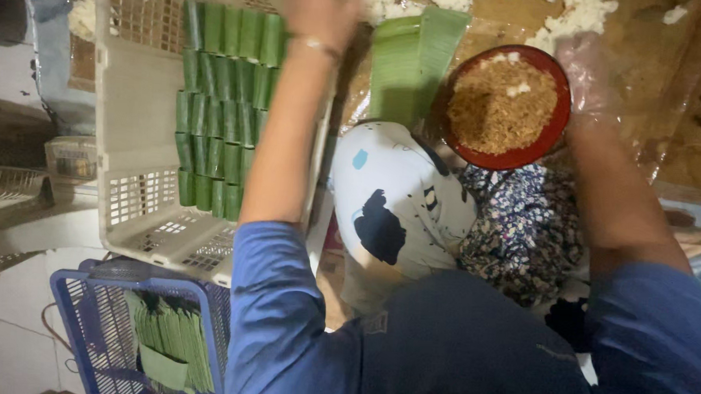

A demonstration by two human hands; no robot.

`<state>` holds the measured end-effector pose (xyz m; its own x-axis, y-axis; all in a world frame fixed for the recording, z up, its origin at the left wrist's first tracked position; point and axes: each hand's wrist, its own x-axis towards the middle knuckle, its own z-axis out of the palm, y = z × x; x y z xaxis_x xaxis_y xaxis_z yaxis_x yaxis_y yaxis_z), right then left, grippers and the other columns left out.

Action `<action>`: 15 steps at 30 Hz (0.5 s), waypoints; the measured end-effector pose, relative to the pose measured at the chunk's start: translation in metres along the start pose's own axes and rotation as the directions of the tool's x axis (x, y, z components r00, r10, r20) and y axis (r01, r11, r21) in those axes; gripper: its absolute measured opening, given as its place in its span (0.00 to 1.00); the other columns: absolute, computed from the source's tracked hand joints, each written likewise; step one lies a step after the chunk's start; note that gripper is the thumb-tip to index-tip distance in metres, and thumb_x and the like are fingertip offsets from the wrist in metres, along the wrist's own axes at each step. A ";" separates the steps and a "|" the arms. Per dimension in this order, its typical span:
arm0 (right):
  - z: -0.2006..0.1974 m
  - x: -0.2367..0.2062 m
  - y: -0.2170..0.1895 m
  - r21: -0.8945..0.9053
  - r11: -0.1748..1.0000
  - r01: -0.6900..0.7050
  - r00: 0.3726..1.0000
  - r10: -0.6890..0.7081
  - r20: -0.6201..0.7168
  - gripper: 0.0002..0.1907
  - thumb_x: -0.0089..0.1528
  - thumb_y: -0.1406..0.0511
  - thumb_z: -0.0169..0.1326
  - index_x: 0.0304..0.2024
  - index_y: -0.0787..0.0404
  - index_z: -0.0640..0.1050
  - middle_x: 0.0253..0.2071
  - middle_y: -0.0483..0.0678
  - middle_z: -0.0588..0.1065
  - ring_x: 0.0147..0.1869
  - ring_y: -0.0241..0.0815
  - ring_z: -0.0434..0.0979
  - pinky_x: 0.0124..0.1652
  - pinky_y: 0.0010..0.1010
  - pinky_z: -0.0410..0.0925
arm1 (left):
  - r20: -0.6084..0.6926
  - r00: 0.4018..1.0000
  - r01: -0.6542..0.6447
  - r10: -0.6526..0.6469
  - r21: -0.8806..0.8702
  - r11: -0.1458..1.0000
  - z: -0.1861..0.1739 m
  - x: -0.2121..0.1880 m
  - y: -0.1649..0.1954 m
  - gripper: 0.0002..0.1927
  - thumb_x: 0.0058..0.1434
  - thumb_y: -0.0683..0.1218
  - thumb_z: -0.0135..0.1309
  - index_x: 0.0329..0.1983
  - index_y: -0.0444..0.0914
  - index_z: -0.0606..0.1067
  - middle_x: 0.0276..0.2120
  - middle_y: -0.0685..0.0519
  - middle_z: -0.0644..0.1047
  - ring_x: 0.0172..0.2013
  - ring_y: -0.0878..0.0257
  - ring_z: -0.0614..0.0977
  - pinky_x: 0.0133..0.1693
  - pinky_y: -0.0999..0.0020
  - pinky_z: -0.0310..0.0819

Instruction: The person wraps rice and a brown filling in banana leaves, folds them into small packets, and places them in a plastic crate. The process is repeated continuously.

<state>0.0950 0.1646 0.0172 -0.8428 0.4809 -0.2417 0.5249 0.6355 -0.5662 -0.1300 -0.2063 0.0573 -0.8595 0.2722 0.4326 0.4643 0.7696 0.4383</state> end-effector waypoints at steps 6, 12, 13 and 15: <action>0.008 0.013 0.034 0.027 0.999 -0.044 0.999 0.044 -0.028 0.13 0.72 0.58 0.50 0.51 0.58 0.77 0.47 0.56 0.76 0.47 0.52 0.78 0.47 0.42 0.70 | 0.576 0.815 -0.255 0.064 0.257 0.932 0.081 -0.017 0.054 0.19 0.49 0.48 0.60 0.44 0.39 0.78 0.46 0.42 0.78 0.47 0.44 0.78 0.46 0.51 0.75; -0.033 0.003 0.040 0.235 0.951 -0.204 0.977 0.182 0.111 0.08 0.68 0.62 0.54 0.48 0.58 0.77 0.42 0.53 0.77 0.42 0.49 0.78 0.41 0.39 0.71 | 0.578 0.816 -0.235 0.001 0.330 0.914 0.100 -0.021 0.029 0.10 0.66 0.43 0.56 0.51 0.40 0.75 0.52 0.43 0.77 0.53 0.44 0.79 0.51 0.49 0.77; -0.041 0.000 0.042 0.338 0.906 -0.255 0.965 0.214 0.154 0.08 0.68 0.63 0.54 0.47 0.58 0.77 0.41 0.53 0.77 0.41 0.48 0.78 0.40 0.38 0.71 | 0.584 0.810 -0.157 -0.042 0.286 0.945 0.097 -0.021 0.028 0.12 0.67 0.42 0.55 0.54 0.41 0.73 0.52 0.42 0.77 0.52 0.42 0.79 0.50 0.47 0.76; -0.048 -0.006 0.048 0.557 0.764 -0.325 0.946 0.258 0.198 0.07 0.67 0.65 0.56 0.46 0.58 0.77 0.40 0.52 0.77 0.40 0.47 0.78 0.38 0.37 0.72 | 0.595 0.798 -0.053 -0.102 0.237 0.970 0.090 -0.021 0.031 0.18 0.62 0.41 0.56 0.55 0.41 0.71 0.50 0.40 0.76 0.50 0.40 0.79 0.48 0.46 0.75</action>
<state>0.1305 0.2209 0.0290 -0.6854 0.4987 -0.5306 0.6088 -0.0074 -0.7933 -0.1164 -0.1361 -0.0091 -0.8600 0.4818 -0.1681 0.4449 0.8693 0.2154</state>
